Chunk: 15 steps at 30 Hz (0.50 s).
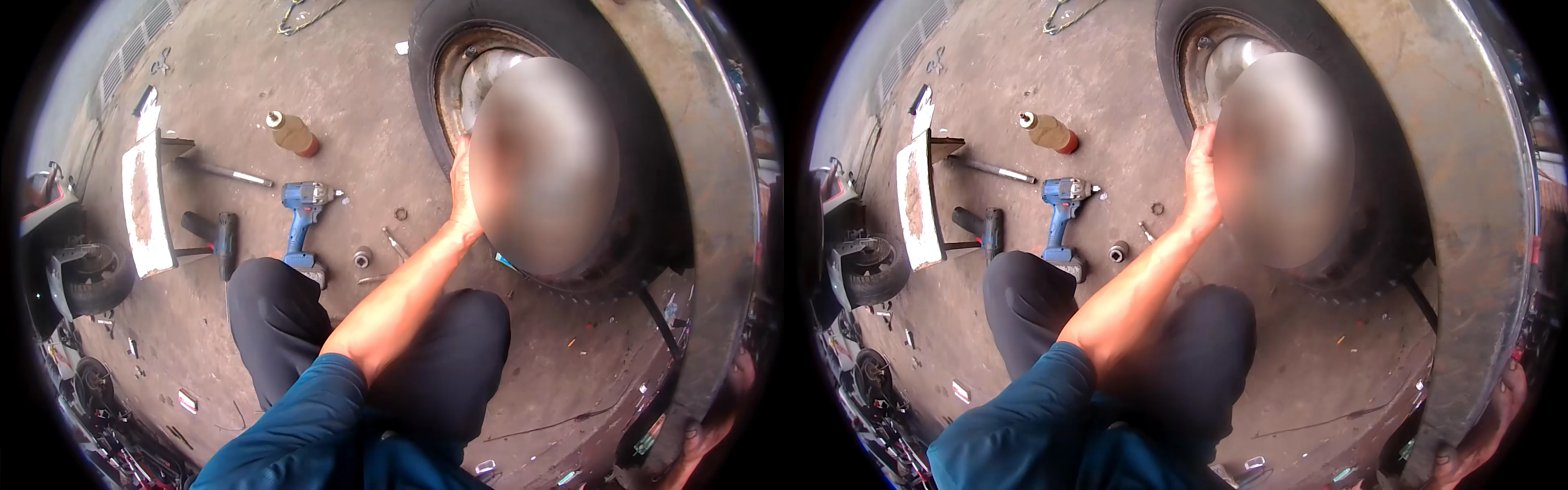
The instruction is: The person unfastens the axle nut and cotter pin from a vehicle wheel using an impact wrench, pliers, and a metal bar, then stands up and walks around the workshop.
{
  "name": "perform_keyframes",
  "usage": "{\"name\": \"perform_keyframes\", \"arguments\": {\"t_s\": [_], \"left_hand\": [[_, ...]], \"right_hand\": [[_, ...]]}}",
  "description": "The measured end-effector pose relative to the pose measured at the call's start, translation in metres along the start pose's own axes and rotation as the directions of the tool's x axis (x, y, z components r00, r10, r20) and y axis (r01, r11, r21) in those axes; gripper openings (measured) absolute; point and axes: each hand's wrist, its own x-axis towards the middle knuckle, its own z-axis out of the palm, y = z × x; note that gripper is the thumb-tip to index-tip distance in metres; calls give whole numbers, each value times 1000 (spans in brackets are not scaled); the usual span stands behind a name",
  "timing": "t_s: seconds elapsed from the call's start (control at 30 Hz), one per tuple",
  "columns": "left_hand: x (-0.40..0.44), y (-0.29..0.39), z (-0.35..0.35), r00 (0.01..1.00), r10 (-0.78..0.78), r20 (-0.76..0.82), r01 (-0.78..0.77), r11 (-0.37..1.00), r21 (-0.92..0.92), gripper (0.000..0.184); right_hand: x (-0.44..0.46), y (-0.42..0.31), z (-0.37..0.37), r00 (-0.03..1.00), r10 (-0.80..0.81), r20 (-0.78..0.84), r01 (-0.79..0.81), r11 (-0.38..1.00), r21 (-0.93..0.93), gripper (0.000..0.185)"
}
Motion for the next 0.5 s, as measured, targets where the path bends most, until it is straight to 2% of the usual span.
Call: {"name": "perform_keyframes", "arguments": {"t_s": [0.07,0.17,0.2,0.3,0.43,0.5], "left_hand": [[1,-2,0,998,60,7,-60,997,45,31],[-4,15,-4,995,-84,57,95,968,-234,32],[-3,26,-3,984,-175,-6,168,951,-261,33],[2,42,-10,886,-456,78,462,861,-214,34],[6,25,-5,959,-283,30,284,950,-129,34],[2,19,-5,990,-132,42,137,980,-147,35]], "right_hand": [[-1,2,2,1000,-6,-14,7,1000,28,99],[4,-12,0,1000,23,-8,-23,1000,-6,98],[6,-16,-2,1000,19,11,-19,999,-26,95],[8,-18,-7,997,-31,76,37,997,-74,87],[0,-3,-11,993,-96,62,102,989,-108,87],[0,0,-11,992,-110,55,115,988,-105,88]]}}
